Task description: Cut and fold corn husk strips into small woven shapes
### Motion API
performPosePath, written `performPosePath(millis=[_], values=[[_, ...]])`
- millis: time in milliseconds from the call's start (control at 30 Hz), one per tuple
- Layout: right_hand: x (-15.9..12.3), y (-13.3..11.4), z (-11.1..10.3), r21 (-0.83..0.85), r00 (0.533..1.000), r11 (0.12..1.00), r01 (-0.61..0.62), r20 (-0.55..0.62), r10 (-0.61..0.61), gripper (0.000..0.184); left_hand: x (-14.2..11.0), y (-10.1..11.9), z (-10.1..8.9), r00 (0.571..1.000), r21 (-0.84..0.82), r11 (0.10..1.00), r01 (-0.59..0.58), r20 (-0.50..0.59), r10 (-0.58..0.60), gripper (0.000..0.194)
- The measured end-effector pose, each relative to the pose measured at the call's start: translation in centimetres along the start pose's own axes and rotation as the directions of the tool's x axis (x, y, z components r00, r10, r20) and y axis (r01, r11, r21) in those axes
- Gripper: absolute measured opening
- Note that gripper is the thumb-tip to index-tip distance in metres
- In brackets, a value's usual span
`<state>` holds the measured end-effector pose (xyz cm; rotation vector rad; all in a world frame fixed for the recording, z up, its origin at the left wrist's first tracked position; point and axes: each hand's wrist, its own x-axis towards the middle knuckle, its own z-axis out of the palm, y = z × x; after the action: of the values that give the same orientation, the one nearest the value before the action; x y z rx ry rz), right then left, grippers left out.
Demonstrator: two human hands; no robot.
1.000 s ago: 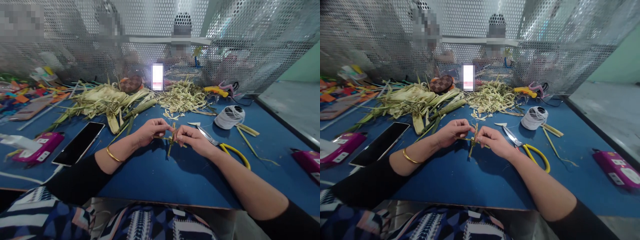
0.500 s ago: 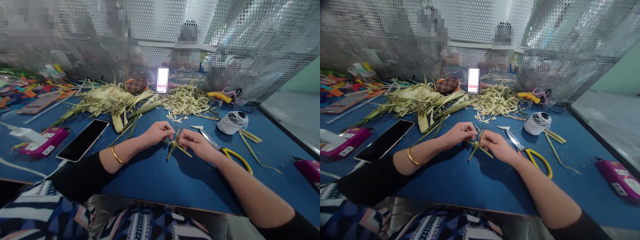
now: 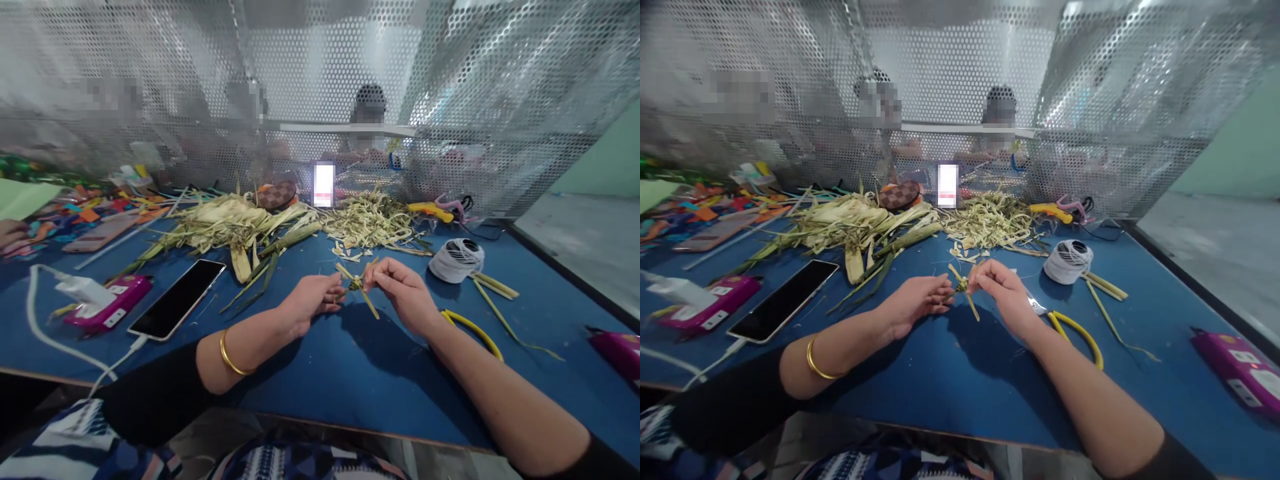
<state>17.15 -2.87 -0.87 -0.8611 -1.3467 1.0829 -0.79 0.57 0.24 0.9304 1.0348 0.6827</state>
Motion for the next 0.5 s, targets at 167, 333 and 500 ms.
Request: performPosePath(millis=[167, 333, 500], values=[[-0.3, -0.2, 0.2, 0.008, 0.997, 1.000, 0.026, 0.069, -0.026, 0.017, 0.0, 0.0, 0.7, 0.969, -0.046, 0.995, 0.089, 0.237, -0.076, 0.019], [-0.2, -0.4, 0.1, -0.005, 0.999, 0.999, -0.039, 0.004, 0.039, 0.016, 0.1, 0.5, 0.3, 0.989, 0.098, 0.990, -0.099, 0.118, 0.087, 0.016], [0.4, -0.5, -1.3, -0.201, 0.916, 0.979, -0.043, -0.399, -0.042, 0.016, 0.2, 0.8, -0.4, 0.985, 0.233, 0.959, -0.160, 0.096, 0.141, 0.012]])
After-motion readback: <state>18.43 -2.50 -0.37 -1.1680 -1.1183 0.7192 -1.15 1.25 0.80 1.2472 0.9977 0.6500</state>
